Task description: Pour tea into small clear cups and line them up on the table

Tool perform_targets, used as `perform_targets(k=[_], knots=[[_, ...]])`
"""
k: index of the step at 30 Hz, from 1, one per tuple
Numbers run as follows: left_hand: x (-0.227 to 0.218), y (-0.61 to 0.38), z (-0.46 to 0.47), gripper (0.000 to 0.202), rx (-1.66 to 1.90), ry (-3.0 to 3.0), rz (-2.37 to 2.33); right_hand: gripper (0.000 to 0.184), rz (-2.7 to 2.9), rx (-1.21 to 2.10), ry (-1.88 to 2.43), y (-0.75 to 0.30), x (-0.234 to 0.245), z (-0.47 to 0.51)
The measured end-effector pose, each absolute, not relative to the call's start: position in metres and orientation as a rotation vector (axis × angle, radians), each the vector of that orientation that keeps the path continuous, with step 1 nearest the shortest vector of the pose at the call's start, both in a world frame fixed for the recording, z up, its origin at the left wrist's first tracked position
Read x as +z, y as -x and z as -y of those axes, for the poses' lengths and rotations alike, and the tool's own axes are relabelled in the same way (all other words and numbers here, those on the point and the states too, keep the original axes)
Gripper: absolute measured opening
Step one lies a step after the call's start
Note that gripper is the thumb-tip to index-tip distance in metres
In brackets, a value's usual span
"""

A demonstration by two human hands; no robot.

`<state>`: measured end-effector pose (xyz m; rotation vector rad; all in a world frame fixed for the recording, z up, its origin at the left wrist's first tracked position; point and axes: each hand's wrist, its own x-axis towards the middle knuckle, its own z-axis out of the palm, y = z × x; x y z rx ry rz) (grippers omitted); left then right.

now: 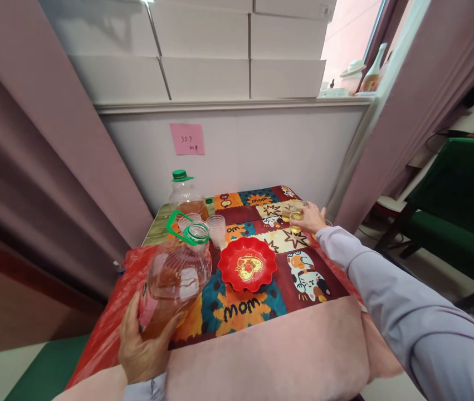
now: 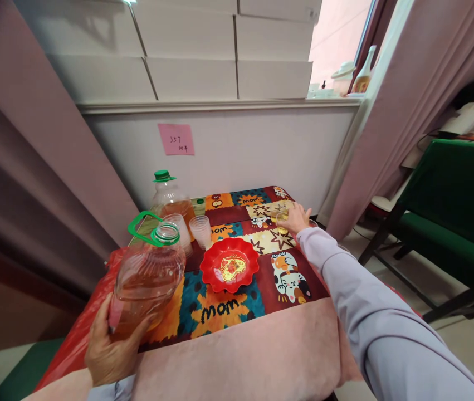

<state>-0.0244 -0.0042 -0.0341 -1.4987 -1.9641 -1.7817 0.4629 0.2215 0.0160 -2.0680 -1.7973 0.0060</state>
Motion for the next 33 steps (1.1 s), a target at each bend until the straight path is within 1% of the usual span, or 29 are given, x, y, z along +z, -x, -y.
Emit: perform_targets(k=[9, 15, 19, 21, 23, 25, 27, 29, 33], knots=[[-0.035, 0.029, 0.007, 0.100, -1.609, 1.530, 2.017, 0.050, 1.799, 0.022, 2.149, -0.463, 0.011, -0.232], [-0.039, 0.029, 0.004, 0.103, -1.667, 1.506, 1.945, 0.054, 1.809, 0.004, 2.167, -0.460, 0.009, -0.227], [-0.045, 0.032, 0.003, 0.104, -1.696, 1.512, 1.915, 0.061, 1.833, -0.070, 2.099, -0.454, 0.018, -0.225], [-0.046, 0.033, 0.004, 0.103, -1.702, 1.523, 1.892, 0.057, 1.881, -0.126, 1.934, -0.441, 0.028, -0.225], [-0.047, 0.032, 0.005, 0.102, -1.702, 1.525, 1.879, 0.044, 1.958, -0.109, 1.687, -0.418, 0.040, -0.225], [-0.047, 0.032, 0.006, 0.102, -1.702, 1.522, 1.880, 0.029, 2.051, -0.021, 1.455, -0.383, 0.054, -0.220], [-0.048, 0.032, 0.007, 0.102, -1.702, 1.528, 1.879, 0.021, 2.175, 0.031, 1.285, -0.341, 0.066, -0.213], [-0.049, 0.032, 0.008, 0.101, -1.701, 1.537, 1.876, 0.021, 2.323, 0.035, 1.207, -0.299, 0.076, -0.204], [-0.052, 0.034, 0.008, 0.100, -1.697, 1.551, 1.841, 0.029, 2.522, 0.035, 1.286, -0.235, 0.083, -0.195]])
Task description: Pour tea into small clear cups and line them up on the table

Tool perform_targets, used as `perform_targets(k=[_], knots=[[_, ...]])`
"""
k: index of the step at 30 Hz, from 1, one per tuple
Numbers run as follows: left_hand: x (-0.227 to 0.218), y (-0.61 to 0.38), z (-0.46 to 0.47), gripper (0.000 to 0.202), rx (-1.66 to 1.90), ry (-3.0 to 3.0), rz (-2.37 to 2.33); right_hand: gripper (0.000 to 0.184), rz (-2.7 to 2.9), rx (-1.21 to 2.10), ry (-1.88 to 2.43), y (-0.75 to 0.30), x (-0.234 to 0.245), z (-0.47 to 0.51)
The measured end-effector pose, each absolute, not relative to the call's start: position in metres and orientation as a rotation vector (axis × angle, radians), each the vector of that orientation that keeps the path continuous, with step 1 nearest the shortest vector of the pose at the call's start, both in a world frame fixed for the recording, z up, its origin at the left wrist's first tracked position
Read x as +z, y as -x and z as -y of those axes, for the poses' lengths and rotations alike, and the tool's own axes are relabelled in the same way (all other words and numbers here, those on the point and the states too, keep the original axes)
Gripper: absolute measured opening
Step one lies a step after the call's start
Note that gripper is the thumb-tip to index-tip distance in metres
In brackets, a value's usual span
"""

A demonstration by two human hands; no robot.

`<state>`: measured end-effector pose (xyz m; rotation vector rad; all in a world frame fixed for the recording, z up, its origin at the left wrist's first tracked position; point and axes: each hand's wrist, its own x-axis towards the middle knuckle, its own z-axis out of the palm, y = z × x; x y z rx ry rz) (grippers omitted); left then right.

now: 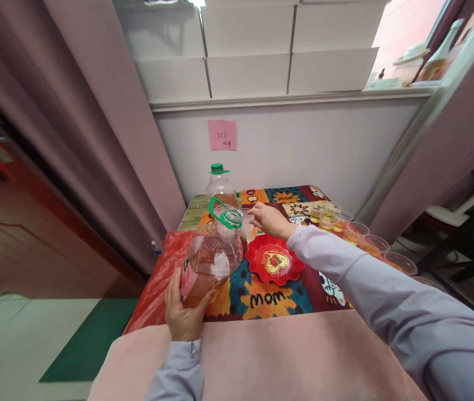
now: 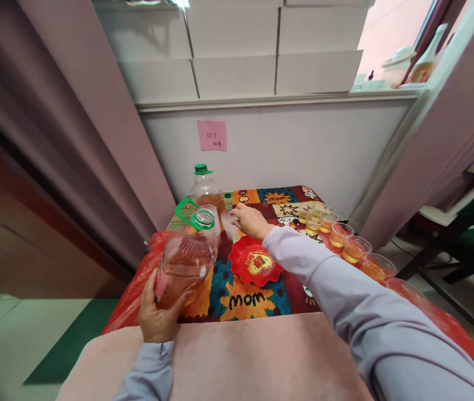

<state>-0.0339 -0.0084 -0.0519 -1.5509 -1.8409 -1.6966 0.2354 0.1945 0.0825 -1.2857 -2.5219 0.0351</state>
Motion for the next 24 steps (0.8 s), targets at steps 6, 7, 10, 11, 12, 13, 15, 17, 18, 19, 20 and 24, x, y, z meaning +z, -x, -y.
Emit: perform_targets(k=[6, 7, 10, 11, 12, 13, 15, 17, 18, 19, 20, 24], knots=[[-0.058, 0.038, 0.010, 0.100, -1.636, 1.605, 1.765, 0.027, 2.577, 0.068, 1.430, -0.201, 0.073, -0.206], [-0.058, 0.038, 0.010, 0.100, -1.636, 1.604, 1.755, 0.029, 2.567, 0.069, 1.456, -0.200, 0.072, -0.208], [-0.059, 0.038, 0.009, 0.100, -1.644, 1.586, 1.731, 0.030, 2.529, 0.072, 1.513, -0.198, 0.071, -0.211], [-0.059, 0.038, 0.009, 0.100, -1.644, 1.585, 1.729, 0.029, 2.516, 0.073, 1.521, -0.198, 0.071, -0.212], [-0.059, 0.038, 0.009, 0.101, -1.645, 1.588, 1.730, 0.027, 2.502, 0.074, 1.524, -0.199, 0.071, -0.212], [-0.059, 0.038, 0.009, 0.101, -1.648, 1.595, 1.735, 0.025, 2.487, 0.076, 1.524, -0.199, 0.071, -0.212], [-0.059, 0.038, 0.009, 0.100, -1.662, 1.603, 1.746, 0.021, 2.455, 0.078, 1.509, -0.200, 0.071, -0.212], [-0.059, 0.038, 0.010, 0.099, -1.676, 1.598, 1.758, 0.017, 2.423, 0.080, 1.475, -0.200, 0.072, -0.210], [-0.059, 0.038, 0.010, 0.099, -1.682, 1.596, 1.764, 0.016, 2.408, 0.080, 1.450, -0.200, 0.073, -0.210], [-0.058, 0.038, 0.010, 0.099, -1.685, 1.595, 1.771, 0.016, 2.392, 0.079, 1.422, -0.200, 0.075, -0.209], [-0.058, 0.038, 0.010, 0.099, -1.687, 1.597, 1.781, 0.016, 2.373, 0.075, 1.393, -0.200, 0.078, -0.208], [-0.055, 0.036, 0.011, 0.098, -1.684, 1.598, 1.806, 0.024, 2.274, 0.030, 1.290, -0.212, 0.096, -0.201]])
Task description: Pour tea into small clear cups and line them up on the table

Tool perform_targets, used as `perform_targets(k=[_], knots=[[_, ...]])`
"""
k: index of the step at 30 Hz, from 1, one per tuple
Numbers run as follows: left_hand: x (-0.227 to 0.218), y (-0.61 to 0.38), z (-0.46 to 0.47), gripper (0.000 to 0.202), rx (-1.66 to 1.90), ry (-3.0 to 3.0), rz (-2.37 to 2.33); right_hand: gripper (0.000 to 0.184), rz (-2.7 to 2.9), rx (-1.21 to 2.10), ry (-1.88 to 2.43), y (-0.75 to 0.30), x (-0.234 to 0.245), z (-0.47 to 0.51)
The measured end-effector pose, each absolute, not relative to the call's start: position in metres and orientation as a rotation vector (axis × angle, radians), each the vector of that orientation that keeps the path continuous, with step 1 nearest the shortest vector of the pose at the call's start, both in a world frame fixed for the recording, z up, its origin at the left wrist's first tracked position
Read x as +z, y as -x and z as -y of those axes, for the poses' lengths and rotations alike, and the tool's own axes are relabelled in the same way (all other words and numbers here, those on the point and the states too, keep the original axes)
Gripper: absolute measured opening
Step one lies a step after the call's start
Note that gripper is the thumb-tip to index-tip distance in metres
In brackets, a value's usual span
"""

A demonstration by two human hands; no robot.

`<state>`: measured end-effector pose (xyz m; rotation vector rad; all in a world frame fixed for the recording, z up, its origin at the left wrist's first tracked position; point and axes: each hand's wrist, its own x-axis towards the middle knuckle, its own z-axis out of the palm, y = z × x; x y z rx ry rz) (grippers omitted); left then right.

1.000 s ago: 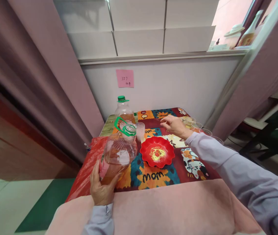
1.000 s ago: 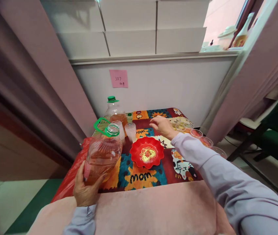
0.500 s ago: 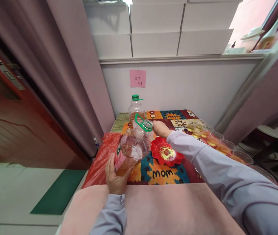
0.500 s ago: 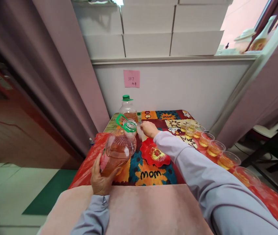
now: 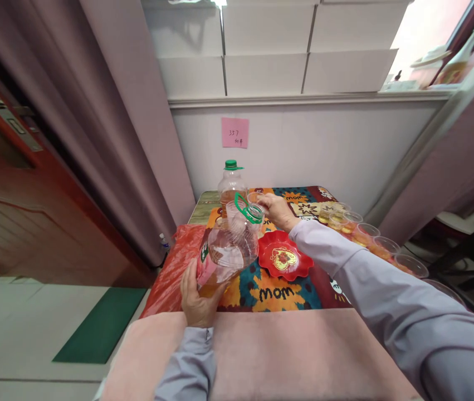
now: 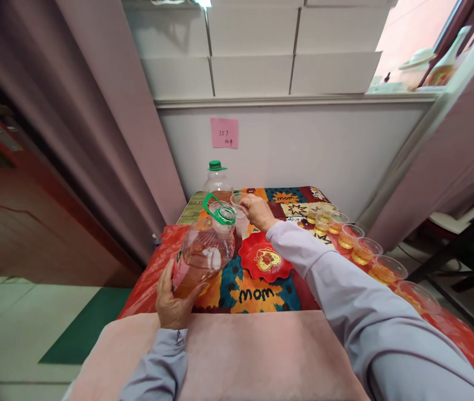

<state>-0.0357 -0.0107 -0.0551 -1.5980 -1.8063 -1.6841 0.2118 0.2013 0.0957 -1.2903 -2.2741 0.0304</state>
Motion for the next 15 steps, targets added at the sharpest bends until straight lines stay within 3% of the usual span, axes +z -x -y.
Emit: perform_targets(k=[5, 15], knots=[[-0.055, 0.034, 0.010, 0.100, -1.682, 1.609, 1.807, 0.025, 2.110, -0.021, 1.064, -0.261, 0.092, -0.169], [-0.051, 0.030, 0.007, 0.100, -1.659, 1.637, 1.768, 0.021, 2.283, 0.169, 1.250, -0.306, -0.005, -0.110]])
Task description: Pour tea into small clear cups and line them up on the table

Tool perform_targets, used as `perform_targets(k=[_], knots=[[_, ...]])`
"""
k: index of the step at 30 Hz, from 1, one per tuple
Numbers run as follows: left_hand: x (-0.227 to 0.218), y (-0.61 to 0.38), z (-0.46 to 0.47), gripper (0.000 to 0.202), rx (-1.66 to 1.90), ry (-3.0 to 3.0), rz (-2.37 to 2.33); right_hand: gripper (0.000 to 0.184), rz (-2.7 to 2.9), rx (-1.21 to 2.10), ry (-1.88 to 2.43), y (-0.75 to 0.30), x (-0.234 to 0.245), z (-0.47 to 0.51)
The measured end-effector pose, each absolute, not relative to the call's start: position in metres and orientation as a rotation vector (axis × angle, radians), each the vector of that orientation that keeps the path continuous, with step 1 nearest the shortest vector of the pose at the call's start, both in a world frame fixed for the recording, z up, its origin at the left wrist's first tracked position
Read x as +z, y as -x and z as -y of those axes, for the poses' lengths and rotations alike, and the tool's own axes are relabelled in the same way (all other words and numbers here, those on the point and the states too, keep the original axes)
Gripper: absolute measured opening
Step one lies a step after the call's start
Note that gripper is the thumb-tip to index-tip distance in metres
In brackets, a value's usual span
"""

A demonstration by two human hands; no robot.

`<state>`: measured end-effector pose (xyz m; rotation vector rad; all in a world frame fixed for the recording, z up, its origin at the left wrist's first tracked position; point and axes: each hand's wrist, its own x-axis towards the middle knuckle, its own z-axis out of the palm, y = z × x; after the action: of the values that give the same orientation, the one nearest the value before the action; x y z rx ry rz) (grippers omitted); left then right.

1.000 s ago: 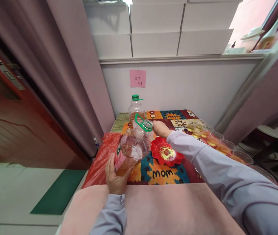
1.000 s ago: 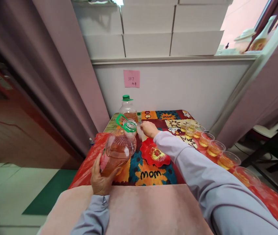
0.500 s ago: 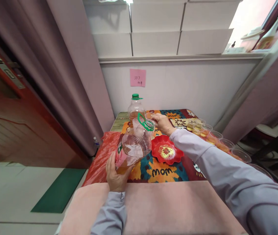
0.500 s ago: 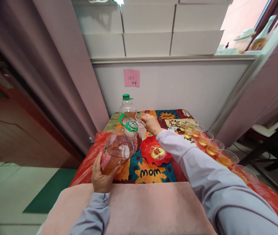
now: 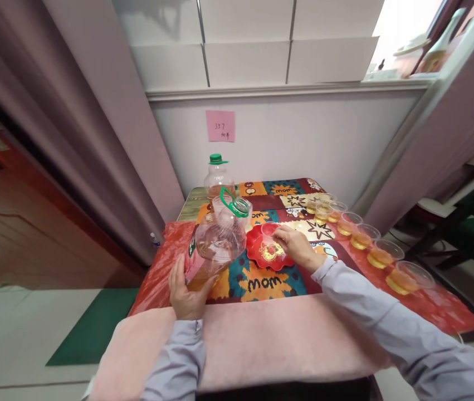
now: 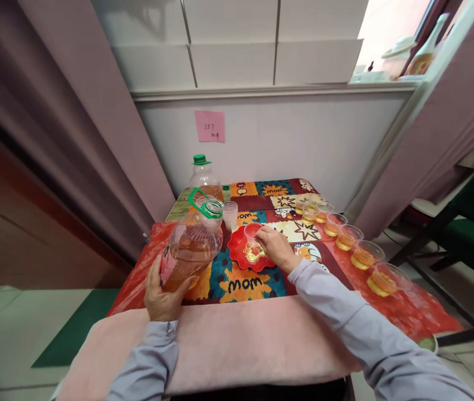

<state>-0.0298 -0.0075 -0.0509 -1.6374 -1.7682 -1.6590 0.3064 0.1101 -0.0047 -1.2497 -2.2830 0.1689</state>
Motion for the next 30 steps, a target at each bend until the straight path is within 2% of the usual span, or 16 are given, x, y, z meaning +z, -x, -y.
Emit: perform_targets(k=[5, 10, 13, 16, 18, 20, 24, 28, 30], knots=[[-0.046, 0.027, 0.009, 0.099, -1.658, 1.648, 1.750, 0.022, 2.284, 0.190, 1.246, -0.306, -0.007, -0.106], [-0.046, 0.026, 0.009, 0.101, -1.653, 1.645, 1.750, 0.035, 2.154, 0.225, 1.217, -0.317, 0.005, -0.095], [-0.046, 0.026, 0.008, 0.100, -1.635, 1.645, 1.725, 0.039, 1.896, 0.386, 1.176, -0.312, 0.017, -0.080], [-0.046, 0.025, 0.008, 0.098, -1.629, 1.640, 1.738, 0.045, 1.583, 0.722, 1.117, -0.288, 0.025, -0.061], [-0.046, 0.025, 0.008, 0.099, -1.614, 1.647, 1.742, 0.058, 1.464, 0.993, 1.028, -0.264, 0.026, -0.049], [-0.046, 0.025, 0.009, 0.100, -1.584, 1.663, 1.738, 0.078, 1.409, 1.224, 0.921, -0.240, 0.025, -0.041], [-0.045, 0.023, 0.010, 0.097, -1.528, 1.709, 1.708, 0.114, 1.323, 1.450, 0.787, -0.206, 0.024, -0.040], [-0.042, 0.019, 0.013, 0.099, -1.585, 1.762, 1.685, 0.121, 1.239, 1.460, 0.720, -0.199, 0.021, -0.047], [-0.043, 0.020, 0.012, 0.106, -1.887, 1.675, 1.761, 0.120, 1.228, 1.450, 0.718, -0.200, 0.018, -0.050]])
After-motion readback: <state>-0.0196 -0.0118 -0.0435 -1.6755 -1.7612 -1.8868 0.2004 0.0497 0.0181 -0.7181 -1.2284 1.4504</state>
